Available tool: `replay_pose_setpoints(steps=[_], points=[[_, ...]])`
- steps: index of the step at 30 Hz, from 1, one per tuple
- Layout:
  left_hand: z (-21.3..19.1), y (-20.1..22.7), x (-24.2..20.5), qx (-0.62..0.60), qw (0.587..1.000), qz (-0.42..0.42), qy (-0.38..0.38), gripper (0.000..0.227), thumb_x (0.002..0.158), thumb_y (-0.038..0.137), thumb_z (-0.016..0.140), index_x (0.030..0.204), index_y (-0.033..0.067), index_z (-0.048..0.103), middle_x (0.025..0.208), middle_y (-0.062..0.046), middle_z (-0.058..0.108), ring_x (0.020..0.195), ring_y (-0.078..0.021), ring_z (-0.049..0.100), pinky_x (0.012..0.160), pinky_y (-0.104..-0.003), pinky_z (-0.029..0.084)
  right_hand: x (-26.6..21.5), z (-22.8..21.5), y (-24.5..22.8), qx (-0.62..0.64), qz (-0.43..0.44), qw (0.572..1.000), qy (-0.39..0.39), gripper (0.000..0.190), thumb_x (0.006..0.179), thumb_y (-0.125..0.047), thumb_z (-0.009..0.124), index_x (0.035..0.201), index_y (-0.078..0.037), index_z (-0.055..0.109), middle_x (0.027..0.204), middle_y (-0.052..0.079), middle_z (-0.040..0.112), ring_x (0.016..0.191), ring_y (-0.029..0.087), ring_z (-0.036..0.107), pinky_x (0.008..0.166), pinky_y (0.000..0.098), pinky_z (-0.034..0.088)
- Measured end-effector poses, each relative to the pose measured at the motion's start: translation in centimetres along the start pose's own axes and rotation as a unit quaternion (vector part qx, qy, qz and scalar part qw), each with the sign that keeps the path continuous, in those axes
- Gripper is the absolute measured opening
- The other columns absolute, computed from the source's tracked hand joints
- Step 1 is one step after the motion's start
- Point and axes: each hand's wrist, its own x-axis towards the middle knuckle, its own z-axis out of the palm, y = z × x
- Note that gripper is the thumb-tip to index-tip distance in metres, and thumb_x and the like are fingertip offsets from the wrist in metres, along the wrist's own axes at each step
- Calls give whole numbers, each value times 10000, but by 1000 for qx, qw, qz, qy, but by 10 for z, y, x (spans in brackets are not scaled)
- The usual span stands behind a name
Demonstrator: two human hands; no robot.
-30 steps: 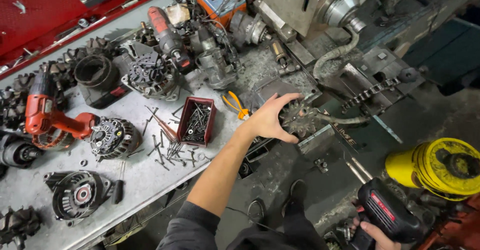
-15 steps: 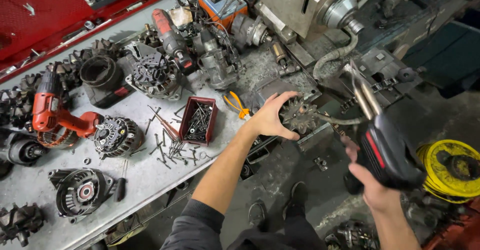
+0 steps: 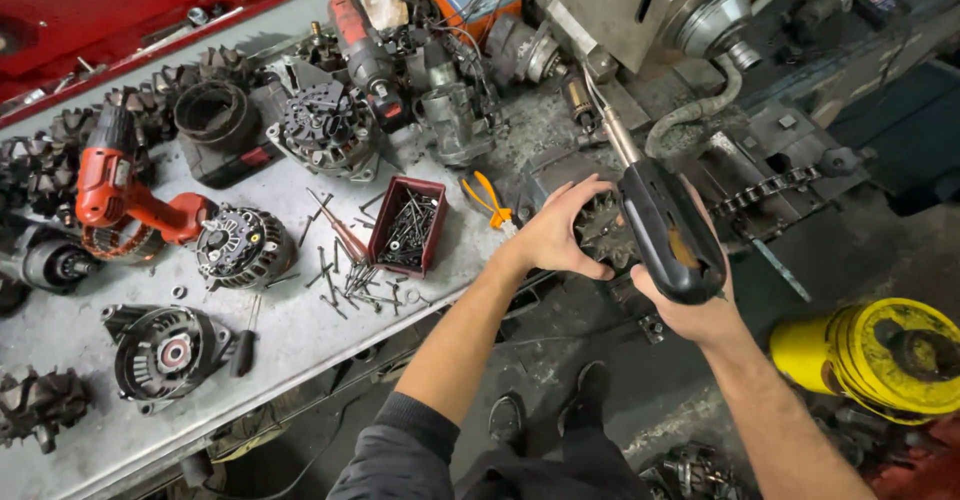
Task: The person selects a screwdriver from a wall-mounted tool rack and uses it to manipulate a metal gear-like component clamped in a vise. They apply heat to the component using a heat gun while rotating it with the screwdriver, then remove the part from the vise and place it on the workbench.
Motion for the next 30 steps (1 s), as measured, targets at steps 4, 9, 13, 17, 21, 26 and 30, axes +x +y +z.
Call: replay_pose_setpoints(steps=[4,9,13,17,21,26,30], points=[[1,3,-1,-3,1000,1,8,1095,530,388,956,1476,94,489,1478,-137,565,1533,-355,390,1284,-505,236,3,-2,-4,-36,2,999,3,798,800,81,664,1524,-6,340,1264,97,658,1181,191,634,1037,327,491],[-5,17,-1,6,1000,6,21,1150,527,416,969,1502,73,463,1519,-168,526,1530,-386,357,1266,-503,249,7,-5,-5,-64,-15,998,-1,667,820,88,672,1446,-15,466,1228,92,673,1158,195,649,1041,326,504],[-7,29,-8,-30,992,45,118,1113,613,413,928,1521,35,406,1551,-205,473,1492,-385,396,1242,-463,313,-4,-12,17,-111,-11,994,-8,553,852,113,694,1370,-54,599,1265,104,701,1204,212,667,1070,343,516],[24,51,-50,-68,955,44,287,766,770,314,821,1408,37,500,1402,-169,565,1323,-326,549,1154,-414,435,7,-4,-3,-49,29,998,17,675,825,91,703,1458,-33,508,1267,83,683,1180,185,649,1031,328,512],[104,65,-123,-93,958,-12,269,170,826,180,745,868,62,630,845,-92,649,759,-237,644,710,-343,519,6,-5,-15,-15,13,999,28,822,792,69,698,1545,-31,383,1241,50,666,1154,155,629,1039,307,488],[184,25,-162,-141,977,-155,36,292,851,321,809,917,58,704,842,-108,701,771,-266,704,726,-348,543,6,-5,-5,-72,-16,997,19,621,821,61,694,1411,-28,520,1238,46,669,1173,160,630,1065,311,481],[228,-26,-141,-148,952,-268,26,723,730,414,851,1292,30,605,1232,-187,647,1155,-328,613,1007,-397,479,-1,-12,7,-111,62,990,55,416,827,16,735,1234,-22,661,1146,38,693,1052,150,646,955,310,516]])
